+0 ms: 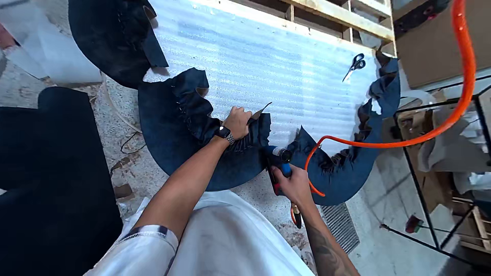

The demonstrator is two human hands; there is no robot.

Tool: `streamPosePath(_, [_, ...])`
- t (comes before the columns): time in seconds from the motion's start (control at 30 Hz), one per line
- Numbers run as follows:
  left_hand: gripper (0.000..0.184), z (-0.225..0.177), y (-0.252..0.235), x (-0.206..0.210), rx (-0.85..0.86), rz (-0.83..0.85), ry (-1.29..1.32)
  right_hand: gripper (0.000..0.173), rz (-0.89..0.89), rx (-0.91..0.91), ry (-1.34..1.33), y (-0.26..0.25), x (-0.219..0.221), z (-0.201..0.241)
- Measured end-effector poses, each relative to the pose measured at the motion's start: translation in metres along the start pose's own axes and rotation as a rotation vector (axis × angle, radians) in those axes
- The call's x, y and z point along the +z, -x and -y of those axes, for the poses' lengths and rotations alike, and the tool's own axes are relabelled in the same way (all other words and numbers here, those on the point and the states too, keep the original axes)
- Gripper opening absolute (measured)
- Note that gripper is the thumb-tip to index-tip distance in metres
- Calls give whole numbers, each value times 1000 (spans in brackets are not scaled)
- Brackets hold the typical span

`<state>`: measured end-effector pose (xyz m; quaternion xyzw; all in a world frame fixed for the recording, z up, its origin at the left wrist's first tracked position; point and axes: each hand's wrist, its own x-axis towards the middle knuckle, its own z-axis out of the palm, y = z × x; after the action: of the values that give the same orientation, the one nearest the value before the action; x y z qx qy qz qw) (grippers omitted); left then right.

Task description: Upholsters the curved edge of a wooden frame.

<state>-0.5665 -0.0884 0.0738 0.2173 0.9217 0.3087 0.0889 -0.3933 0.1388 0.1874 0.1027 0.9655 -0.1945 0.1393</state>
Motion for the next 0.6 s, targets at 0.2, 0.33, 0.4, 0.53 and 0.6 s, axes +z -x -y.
streamPosePath(0.2, [19,-2,2,5,22,-63,-90,38,34,-11,10,-23,-7,5])
streamPosePath(0.33, [22,-3,2,4,5,-36,-82,39,70,11,38,-35,-1,13])
streamPosePath(0.4, [22,-3,2,6,0,-33,-84,39,63,26,43,-34,-2,15])
streamPosePath(0.53, [20,-2,0,5,10,-34,-114,38,25,34,-19,-25,-9,10])
streamPosePath(0.6, [20,-3,1,5,7,-25,-114,38,53,13,-57,-17,-8,10])
